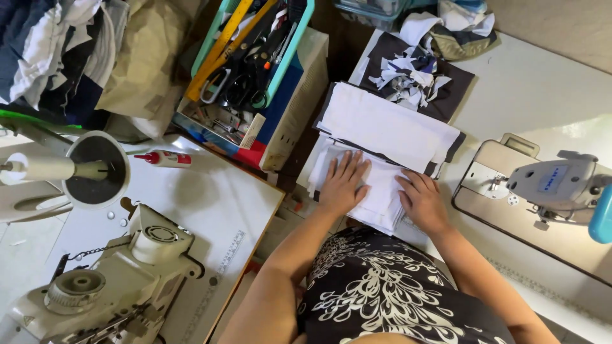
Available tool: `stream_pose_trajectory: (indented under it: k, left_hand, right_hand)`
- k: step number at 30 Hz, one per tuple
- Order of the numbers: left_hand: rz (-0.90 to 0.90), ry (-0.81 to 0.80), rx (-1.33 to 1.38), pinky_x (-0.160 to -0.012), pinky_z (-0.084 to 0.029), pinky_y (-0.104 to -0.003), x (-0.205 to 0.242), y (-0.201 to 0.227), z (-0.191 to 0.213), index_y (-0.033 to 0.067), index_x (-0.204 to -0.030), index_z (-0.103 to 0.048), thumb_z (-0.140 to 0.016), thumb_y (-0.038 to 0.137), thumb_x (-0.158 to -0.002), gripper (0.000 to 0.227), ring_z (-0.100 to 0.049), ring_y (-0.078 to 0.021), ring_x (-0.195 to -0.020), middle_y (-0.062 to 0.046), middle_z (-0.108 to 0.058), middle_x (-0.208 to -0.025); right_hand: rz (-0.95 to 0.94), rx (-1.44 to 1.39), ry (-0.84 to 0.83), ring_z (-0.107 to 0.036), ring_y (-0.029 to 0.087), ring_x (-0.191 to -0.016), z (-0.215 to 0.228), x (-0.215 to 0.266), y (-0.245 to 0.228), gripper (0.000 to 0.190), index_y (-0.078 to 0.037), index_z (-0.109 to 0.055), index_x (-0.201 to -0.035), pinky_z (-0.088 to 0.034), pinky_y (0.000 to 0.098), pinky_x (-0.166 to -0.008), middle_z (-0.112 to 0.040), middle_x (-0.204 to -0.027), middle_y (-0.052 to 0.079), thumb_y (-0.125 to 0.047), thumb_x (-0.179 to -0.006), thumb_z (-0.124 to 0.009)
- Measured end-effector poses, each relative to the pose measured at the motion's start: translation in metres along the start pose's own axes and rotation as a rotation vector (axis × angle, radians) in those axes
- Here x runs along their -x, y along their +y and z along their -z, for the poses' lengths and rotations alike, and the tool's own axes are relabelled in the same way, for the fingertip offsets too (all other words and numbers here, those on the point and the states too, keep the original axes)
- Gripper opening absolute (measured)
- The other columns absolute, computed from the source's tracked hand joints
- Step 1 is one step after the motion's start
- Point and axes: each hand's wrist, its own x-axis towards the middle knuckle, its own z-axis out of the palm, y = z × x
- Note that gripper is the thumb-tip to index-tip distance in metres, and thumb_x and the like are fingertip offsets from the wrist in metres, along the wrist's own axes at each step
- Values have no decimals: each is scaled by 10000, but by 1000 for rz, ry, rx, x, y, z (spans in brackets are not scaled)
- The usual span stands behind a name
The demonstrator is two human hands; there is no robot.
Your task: The person folds and stacks fabric pieces on a workbench, then cleans the sewing machine table and the machine itself using a cloth. The person also moves a white plastic basket on the floor.
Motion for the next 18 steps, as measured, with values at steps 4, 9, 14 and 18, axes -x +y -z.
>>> stream_pose_trajectory:
  k: [4,9,14,18]
  left_hand:
    - [5,9,-3,-1132,-176,-547,-1,1,-8,227,-1452,-358,-474,498,-858,663,-233,-305,-1433,-89,-307,-1530]
    - [-34,98,5,-1085,-239,-562,6,16,6,178,-1392,-450,-576,419,-815,638,-310,-360,-1374,-137,-361,-1484]
    - [-103,131,39,-1048,-266,-575,8,28,-15,79,-1366,-459,-711,331,-719,738,-334,-420,-1332,-236,-389,-1422]
    - [-364,211,213,-1083,-193,-592,-6,101,-35,98,-1393,-412,-673,316,-717,756,-259,-444,-1374,-251,-288,-1493]
  right_hand:
    - [28,-90,88,-570,318,-1077,12,11,1,343,-128,-632,-1172,-467,399,-873,-585,-1231,114,-91,-831,-622]
    - [-71,-90,117,-625,248,-969,47,61,6,351,-186,-626,-1164,-502,361,-821,-604,-1195,46,-66,-839,-571]
    - [-240,-160,96,-660,327,-847,83,131,13,302,-119,-613,-1096,-541,444,-701,-640,-1125,106,-24,-821,-533]
    - [-315,-154,130,-648,315,-812,111,200,27,374,-145,-596,-1133,-530,421,-672,-628,-1136,72,7,-799,-521]
